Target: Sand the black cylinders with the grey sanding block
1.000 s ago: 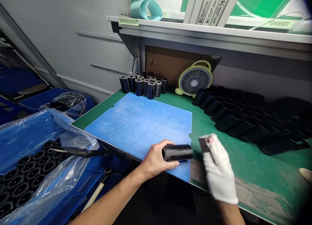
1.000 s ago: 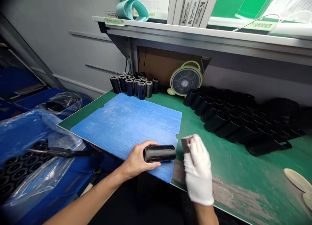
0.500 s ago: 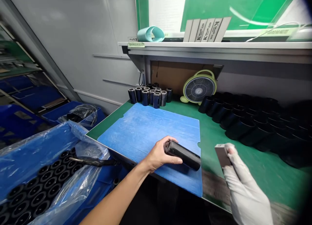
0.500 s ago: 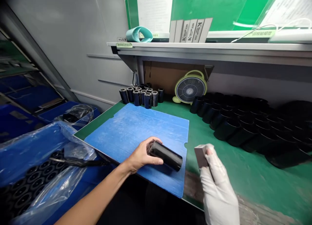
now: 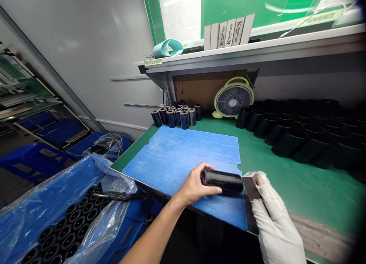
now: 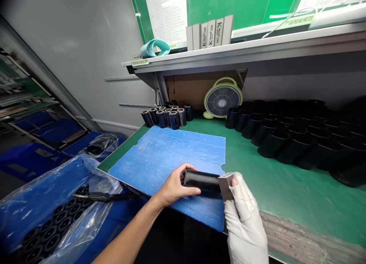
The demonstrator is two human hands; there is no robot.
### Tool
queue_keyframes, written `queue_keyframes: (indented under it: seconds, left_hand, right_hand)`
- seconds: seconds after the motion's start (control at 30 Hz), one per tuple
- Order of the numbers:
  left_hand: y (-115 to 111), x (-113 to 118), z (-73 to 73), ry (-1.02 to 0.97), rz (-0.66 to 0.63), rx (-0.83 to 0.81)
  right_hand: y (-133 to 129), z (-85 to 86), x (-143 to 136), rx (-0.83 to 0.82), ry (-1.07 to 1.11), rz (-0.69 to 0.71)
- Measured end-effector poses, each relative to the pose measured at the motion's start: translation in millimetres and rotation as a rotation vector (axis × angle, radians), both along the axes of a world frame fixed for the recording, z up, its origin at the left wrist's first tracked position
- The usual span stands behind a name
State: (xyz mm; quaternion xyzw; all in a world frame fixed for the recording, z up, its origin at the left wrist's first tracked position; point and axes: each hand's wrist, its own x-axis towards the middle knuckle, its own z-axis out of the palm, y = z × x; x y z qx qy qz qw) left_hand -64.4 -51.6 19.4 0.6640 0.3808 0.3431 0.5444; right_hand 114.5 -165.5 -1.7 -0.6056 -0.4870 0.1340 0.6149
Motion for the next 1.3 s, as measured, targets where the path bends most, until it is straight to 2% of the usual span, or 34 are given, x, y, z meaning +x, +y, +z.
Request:
queue_keyframes:
  seconds: [0.1,0.2,0.3,0.4,0.47,0.57,0.67,0.77,0.87,1.07,1.2,1.3]
  left_hand:
    - [-11.8,6.5,-0.6,0.212,0.032,0.145]
    - [-22.6,16.0,-3.9,0.219,0.053,0.163]
    - [-28.3,22.2,-8.7,0.175,0.061,0.168]
    - [-29.8,23.7,-10.9,0.142,0.047,0.199]
    - [-29.9,23.5,-10.7,0.133,0.029,0.226]
    - [-29.7,23.5,-10.6,0.119,0.028,0.231]
    - [-28.5,23.9,-12.1,0.104,0.036,0.219]
    - [-27.2,24.0,-13.3,0.106,0.037,0.221]
    - [-26.8,24.2,-12.9,0.095,0.041,0.211]
    - [-26.8,25.9,-14.0,0.116,0.050,0.253]
    - [-26.4,25.4,-15.5,0.105,0.029,0.280]
    - [-26.7,25.3,-16.1,0.145,0.054,0.286]
  right_hand:
    - [-2.1,-7.2,4.4,-0.004,-0.104,-0.010]
    - [-6.6,-18.5,12.6,-0.004,-0.235,-0.013]
    - [-6.0,-24.6,18.5,0.018,-0.507,-0.020]
    - [5.5,-17.9,14.2,0.006,-0.803,-0.034]
    - [15.5,-8.8,7.6,0.000,-0.890,-0.035]
    - [22.5,1.1,0.3,-0.002,-0.940,-0.020]
    - [21.0,2.9,-2.0,0.022,-1.018,-0.032]
    - [21.2,4.3,-6.2,0.047,-0.970,-0.064]
    - [19.0,6.4,-15.1,0.016,-0.929,-0.017]
    - [11.8,4.6,-28.1,0.028,-0.923,-0.003]
    - [9.8,1.2,-26.8,0.038,-1.039,0.045]
    - [8.7,1.7,-28.0,0.032,-1.009,0.003]
